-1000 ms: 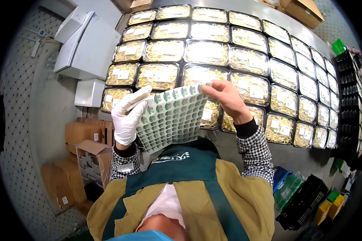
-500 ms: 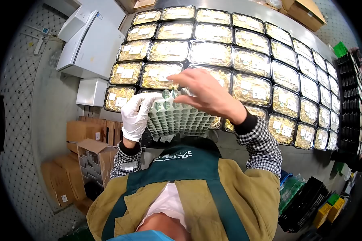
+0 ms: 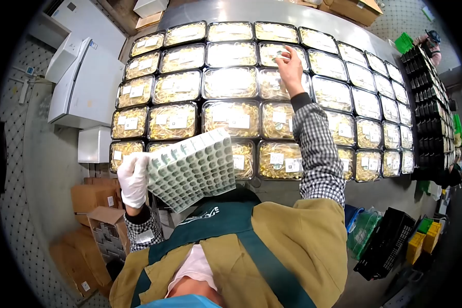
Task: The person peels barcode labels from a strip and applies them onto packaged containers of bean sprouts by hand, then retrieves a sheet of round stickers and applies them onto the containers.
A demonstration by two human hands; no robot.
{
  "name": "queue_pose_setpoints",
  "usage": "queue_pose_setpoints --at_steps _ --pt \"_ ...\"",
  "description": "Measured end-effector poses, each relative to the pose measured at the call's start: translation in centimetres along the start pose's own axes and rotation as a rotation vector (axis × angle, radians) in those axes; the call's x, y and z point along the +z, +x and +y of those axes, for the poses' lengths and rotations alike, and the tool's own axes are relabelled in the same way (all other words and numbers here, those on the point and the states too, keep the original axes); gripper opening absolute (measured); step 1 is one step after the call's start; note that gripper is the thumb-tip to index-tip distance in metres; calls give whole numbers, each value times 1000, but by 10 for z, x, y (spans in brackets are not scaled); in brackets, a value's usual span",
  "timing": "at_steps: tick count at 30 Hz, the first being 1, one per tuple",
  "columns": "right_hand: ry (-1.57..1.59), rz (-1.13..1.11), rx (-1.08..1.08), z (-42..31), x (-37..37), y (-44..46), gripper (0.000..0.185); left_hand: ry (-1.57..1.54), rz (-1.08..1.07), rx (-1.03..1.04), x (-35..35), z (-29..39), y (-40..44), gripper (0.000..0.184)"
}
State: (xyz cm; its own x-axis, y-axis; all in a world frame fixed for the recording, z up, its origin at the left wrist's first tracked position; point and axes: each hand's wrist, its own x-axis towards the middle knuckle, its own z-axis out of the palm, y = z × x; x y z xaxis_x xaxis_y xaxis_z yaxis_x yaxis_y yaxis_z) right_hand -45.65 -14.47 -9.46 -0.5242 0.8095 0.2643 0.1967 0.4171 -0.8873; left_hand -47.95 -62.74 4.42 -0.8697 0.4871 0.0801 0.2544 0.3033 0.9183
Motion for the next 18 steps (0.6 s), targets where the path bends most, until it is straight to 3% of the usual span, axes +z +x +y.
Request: queue_pose_setpoints --at_steps 4,8,10,11,12,15,18 --pt "-205 73 -195 29 28 27 54 37 -1 111 -4 7 2 13" --pt "-697 97 -351 36 26 32 60 21 10 195 -10 2 4 20" --pt "-558 46 -208 39 17 41 61 34 27 218 -11 0 4 21" --pt "-532 52 -277 44 15 51 61 70 15 233 -13 0 5 21" --pt "-378 -20 -160 46 12 63 57 106 4 252 -14 0 7 22" --pt "-280 107 18 47 15 104 53 111 26 221 -13 -4 5 23" --pt "-210 54 58 63 33 147 53 133 25 201 -13 -3 5 24"
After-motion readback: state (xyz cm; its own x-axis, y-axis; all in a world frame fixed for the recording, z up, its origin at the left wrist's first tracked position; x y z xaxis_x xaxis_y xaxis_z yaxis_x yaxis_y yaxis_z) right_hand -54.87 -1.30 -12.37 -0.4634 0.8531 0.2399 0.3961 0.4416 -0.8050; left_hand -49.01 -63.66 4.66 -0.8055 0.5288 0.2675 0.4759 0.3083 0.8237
